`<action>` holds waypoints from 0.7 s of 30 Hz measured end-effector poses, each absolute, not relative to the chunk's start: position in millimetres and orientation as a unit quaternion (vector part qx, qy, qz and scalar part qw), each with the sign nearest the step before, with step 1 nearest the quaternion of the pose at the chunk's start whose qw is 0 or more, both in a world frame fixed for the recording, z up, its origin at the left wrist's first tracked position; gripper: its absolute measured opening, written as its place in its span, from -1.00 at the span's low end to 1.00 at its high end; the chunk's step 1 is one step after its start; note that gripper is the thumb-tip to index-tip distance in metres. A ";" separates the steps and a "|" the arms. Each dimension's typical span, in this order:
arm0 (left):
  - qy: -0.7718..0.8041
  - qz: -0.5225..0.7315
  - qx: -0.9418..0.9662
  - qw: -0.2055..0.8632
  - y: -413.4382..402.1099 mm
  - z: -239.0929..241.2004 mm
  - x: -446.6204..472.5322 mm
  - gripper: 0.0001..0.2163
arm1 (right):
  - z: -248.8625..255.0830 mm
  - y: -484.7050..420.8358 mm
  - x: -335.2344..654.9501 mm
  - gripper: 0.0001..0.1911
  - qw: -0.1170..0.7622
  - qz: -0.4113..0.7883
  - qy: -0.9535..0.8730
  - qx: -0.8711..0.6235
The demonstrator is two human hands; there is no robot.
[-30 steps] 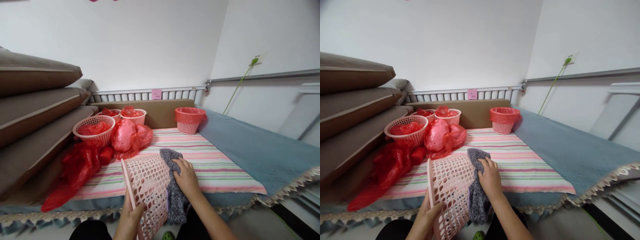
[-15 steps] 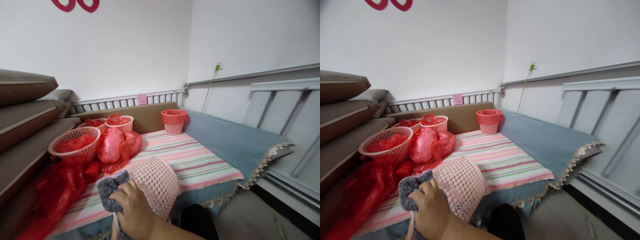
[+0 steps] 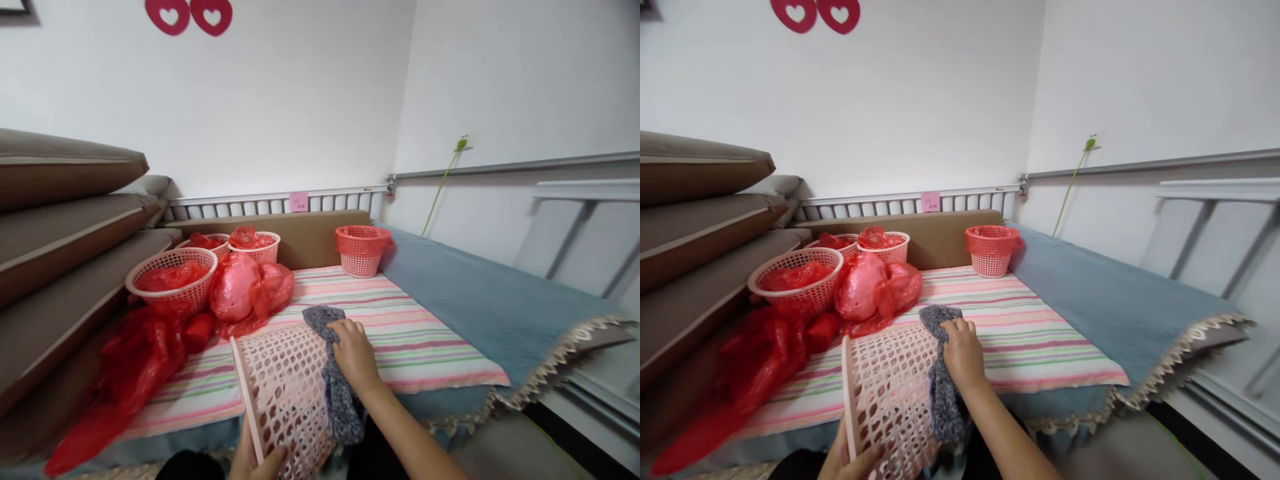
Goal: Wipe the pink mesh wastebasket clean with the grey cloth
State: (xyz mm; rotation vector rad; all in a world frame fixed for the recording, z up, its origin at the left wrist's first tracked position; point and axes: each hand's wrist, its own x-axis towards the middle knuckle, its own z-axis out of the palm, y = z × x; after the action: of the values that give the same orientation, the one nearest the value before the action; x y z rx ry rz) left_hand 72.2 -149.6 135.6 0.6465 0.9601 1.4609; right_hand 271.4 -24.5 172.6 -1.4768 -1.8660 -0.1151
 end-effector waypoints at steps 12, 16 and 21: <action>0.362 0.631 0.256 0.636 -151.6 163.3 73.1 -0.13 | 154.2 -18.1 285.8 -0.51 0.406 0.028 -0.690 -0.598; 0.366 0.633 0.258 0.632 -157.1 159.9 73.0 -0.14 | 153.0 -14.2 292.1 -0.58 0.393 0.047 -0.692 -0.603; 0.356 0.633 0.259 0.636 -155.7 151.7 75.5 -0.10 | 165.8 -20.0 273.9 -0.60 0.382 0.059 -0.693 -0.609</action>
State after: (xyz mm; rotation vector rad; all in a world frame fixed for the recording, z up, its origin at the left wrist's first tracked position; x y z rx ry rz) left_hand 75.5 -155.7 151.7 0.5925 0.8128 1.4466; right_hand 273.9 -20.0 165.8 -1.5535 -1.7683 0.1509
